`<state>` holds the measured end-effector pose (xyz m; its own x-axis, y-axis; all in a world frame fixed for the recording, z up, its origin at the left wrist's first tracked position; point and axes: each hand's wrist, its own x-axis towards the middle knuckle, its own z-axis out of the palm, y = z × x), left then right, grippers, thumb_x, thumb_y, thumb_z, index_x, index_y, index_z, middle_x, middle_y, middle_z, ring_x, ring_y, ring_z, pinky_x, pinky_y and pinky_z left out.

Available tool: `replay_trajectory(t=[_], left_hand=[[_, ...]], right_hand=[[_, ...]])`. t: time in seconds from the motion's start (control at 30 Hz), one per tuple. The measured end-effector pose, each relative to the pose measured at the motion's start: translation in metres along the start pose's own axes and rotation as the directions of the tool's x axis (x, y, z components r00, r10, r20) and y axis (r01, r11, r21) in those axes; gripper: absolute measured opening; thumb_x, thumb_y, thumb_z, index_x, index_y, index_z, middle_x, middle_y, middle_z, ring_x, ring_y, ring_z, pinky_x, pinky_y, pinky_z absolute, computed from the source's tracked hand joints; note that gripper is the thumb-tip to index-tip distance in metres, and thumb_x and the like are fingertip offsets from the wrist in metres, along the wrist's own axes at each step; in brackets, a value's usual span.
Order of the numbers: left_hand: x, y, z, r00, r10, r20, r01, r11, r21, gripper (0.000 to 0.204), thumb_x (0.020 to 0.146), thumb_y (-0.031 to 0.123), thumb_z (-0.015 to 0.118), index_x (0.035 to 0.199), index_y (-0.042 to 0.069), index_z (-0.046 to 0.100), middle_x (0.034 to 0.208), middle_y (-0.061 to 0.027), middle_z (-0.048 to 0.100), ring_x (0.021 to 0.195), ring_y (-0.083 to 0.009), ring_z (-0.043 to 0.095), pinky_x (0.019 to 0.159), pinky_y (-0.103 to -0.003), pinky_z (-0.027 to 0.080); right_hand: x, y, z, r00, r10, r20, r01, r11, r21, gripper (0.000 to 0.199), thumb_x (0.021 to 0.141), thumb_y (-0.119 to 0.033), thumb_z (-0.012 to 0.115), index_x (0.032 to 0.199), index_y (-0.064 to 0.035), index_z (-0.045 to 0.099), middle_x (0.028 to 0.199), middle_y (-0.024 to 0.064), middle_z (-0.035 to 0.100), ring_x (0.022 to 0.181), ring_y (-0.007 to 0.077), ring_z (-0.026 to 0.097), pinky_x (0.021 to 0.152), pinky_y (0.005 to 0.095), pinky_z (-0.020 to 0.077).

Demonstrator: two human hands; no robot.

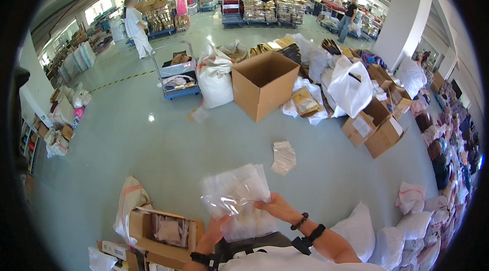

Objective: The person folds a light-colored embroidered cloth on a table, then walks through a warehouse carrying the folded item. They retrieve clear plastic bags from a basket, open one, and place the folded cloth inside before walking toward a packing area.

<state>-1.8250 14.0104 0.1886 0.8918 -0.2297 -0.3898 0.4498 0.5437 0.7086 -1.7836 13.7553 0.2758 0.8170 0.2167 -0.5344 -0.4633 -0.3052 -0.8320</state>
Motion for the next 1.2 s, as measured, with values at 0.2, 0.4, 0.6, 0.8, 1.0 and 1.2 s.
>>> replay_trajectory(t=[0.2, 0.4, 0.6, 0.8, 1.0, 1.2], left_hand=[[0.118, 0.092, -0.074, 0.982, 0.075, -0.174, -0.078, 0.997, -0.008, 0.031, 0.088, 0.013, 0.070, 0.117, 0.002, 0.062, 0.100, -0.0048, 0.068, 0.086, -0.0161, 0.065, 0.076, -0.031, 0.053], [0.283, 0.206, -0.198, 0.932, 0.193, -0.306, 0.012, 0.828, 0.560, 0.029, 0.089, 0.009, 0.068, 0.115, -0.002, 0.063, 0.104, -0.0075, 0.068, 0.089, -0.0169, 0.065, 0.077, -0.033, 0.053], [0.390, 0.378, -0.287, 0.967, -0.039, -0.253, 0.034, 0.999, -0.023, 0.027, 0.092, 0.008, 0.062, 0.118, -0.002, 0.061, 0.105, -0.0070, 0.067, 0.093, -0.0178, 0.064, 0.081, -0.032, 0.053], [0.508, 0.543, -0.337, 0.946, -0.016, -0.325, -0.018, 0.995, -0.102, 0.027, 0.093, 0.007, 0.061, 0.119, -0.001, 0.060, 0.109, -0.0064, 0.066, 0.093, -0.0174, 0.064, 0.083, -0.032, 0.053], [0.631, 0.654, -0.409, 0.920, 0.111, -0.375, -0.036, 0.979, 0.202, 0.031, 0.090, 0.012, 0.066, 0.117, -0.002, 0.062, 0.106, -0.0067, 0.066, 0.091, -0.0158, 0.062, 0.078, -0.031, 0.051], [0.721, 0.758, -0.518, 0.885, 0.099, -0.454, -0.053, 0.992, 0.113, 0.028, 0.092, 0.011, 0.064, 0.115, -0.004, 0.061, 0.105, -0.0092, 0.067, 0.086, -0.0174, 0.065, 0.077, -0.032, 0.053]], right_hand=[[0.168, -0.107, 0.033, 0.982, -0.112, 0.155, 0.098, 0.991, 0.096, 0.038, 0.088, -0.027, 0.071, 0.115, -0.0004, 0.066, 0.104, 0.0025, 0.068, 0.090, 0.0105, 0.061, 0.080, 0.0276, 0.0502], [0.370, -0.181, 0.102, 0.971, -0.210, 0.112, 0.166, 0.936, 0.311, 0.045, 0.088, -0.030, 0.073, 0.121, -0.0008, 0.062, 0.105, 0.0029, 0.068, 0.091, 0.0115, 0.062, 0.080, 0.0287, 0.0508], [0.529, -0.323, 0.164, 0.959, 0.021, 0.282, -0.066, 0.986, 0.151, 0.054, 0.095, -0.036, 0.064, 0.134, -0.0010, 0.050, 0.123, 0.0060, 0.059, 0.105, 0.0099, 0.056, 0.086, 0.0268, 0.0485], [0.649, -0.483, 0.200, 0.942, -0.210, 0.261, 0.127, 0.945, 0.301, 0.058, 0.098, -0.043, 0.057, 0.140, -0.0043, 0.044, 0.121, -0.0004, 0.058, 0.103, 0.0066, 0.053, 0.085, 0.0242, 0.0463], [0.824, -0.553, 0.221, 0.903, -0.215, 0.373, 0.121, 0.958, 0.258, 0.054, 0.099, -0.042, 0.055, 0.141, -0.0093, 0.047, 0.117, -0.0049, 0.059, 0.100, 0.0046, 0.051, 0.082, 0.0224, 0.0439], [0.995, -0.642, 0.278, 0.822, -0.135, 0.553, 0.059, 0.986, 0.153, 0.045, 0.099, -0.038, 0.056, 0.134, -0.0100, 0.054, 0.109, -0.0076, 0.058, 0.091, 0.0049, 0.048, 0.076, 0.0225, 0.0413]])
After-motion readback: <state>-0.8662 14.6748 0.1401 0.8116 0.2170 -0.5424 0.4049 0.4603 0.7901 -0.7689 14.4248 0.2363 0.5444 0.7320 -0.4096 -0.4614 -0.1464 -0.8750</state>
